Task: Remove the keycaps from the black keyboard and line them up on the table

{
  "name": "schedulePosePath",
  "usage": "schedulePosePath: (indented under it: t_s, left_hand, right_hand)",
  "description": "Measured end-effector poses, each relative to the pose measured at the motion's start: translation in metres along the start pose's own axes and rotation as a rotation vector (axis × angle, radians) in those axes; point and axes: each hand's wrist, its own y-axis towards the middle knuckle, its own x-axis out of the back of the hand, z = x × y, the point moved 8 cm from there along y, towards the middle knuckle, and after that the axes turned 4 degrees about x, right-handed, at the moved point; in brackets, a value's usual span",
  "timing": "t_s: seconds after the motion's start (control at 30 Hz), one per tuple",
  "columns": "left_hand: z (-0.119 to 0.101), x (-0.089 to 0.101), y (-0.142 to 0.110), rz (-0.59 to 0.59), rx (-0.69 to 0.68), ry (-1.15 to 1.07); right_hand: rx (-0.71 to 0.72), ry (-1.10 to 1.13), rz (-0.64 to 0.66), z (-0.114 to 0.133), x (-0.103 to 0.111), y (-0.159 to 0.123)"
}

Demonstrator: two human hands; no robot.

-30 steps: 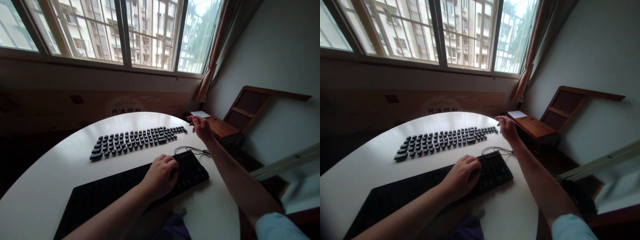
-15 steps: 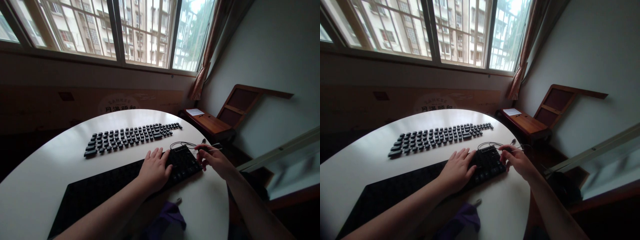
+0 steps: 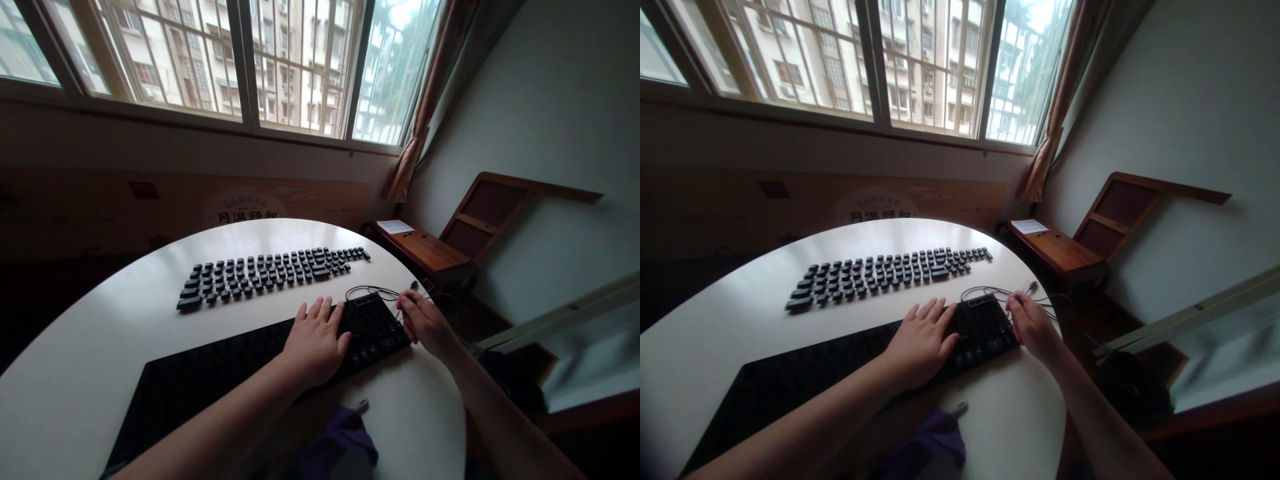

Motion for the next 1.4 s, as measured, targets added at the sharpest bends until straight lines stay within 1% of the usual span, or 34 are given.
schedulePosePath:
  t_s: [0.2,0.33,0.47,0.57,0.63,0.7,0.8,0.87,0.97,1.1,1.17,1.27,1.33,1.4]
  left_hand:
    - [0.000,0.000,0.000,-0.003,0.011,0.006]
    - [0.000,0.004,0.000,0.000,0.016,0.003]
    - [-0.001,0.007,-0.001,-0.002,0.017,-0.026]
    - [-0.001,0.007,0.000,-0.009,0.014,-0.038]
    - [-0.001,0.007,0.000,-0.016,0.011,-0.042]
    - [0.000,0.007,0.000,-0.018,0.010,-0.044]
    - [0.000,0.007,0.000,-0.014,0.011,-0.043]
    - [0.000,0.007,0.000,-0.012,0.012,-0.043]
    - [0.000,0.006,0.001,-0.020,0.016,-0.042]
    - [-0.001,0.007,0.000,-0.013,0.013,-0.028]
    - [-0.001,0.007,0.000,-0.006,0.010,-0.031]
    - [-0.001,0.007,-0.001,-0.003,0.012,-0.043]
    - [0.001,0.009,0.000,-0.019,0.015,-0.066]
    - [0.001,0.013,0.000,-0.065,0.004,-0.113]
  right_hand:
    - [-0.035,-0.044,0.077,0.007,-0.008,0.000]
    - [0.013,-0.181,0.105,0.010,-0.008,-0.002]
    - [0.135,-0.276,0.100,0.017,-0.009,-0.012]
    - [0.275,-0.374,0.057,0.028,-0.009,-0.021]
    - [0.344,-0.421,0.029,0.033,-0.010,-0.025]
    - [0.342,-0.387,0.005,0.029,-0.009,-0.027]
    - [0.232,-0.166,-0.072,0.012,-0.003,-0.025]
    - [0.184,-0.038,-0.123,0.003,0.001,-0.025]
    - [0.183,0.047,-0.173,0.002,0.004,-0.026]
    - [0.206,0.213,-0.352,0.008,0.018,-0.027]
    - [0.221,0.220,-0.393,0.011,0.020,-0.028]
    - [0.262,0.154,-0.384,0.017,0.017,-0.032]
    - [0.324,0.083,-0.361,0.023,0.015,-0.036]
    - [0.411,-0.035,-0.303,0.033,0.010,-0.041]
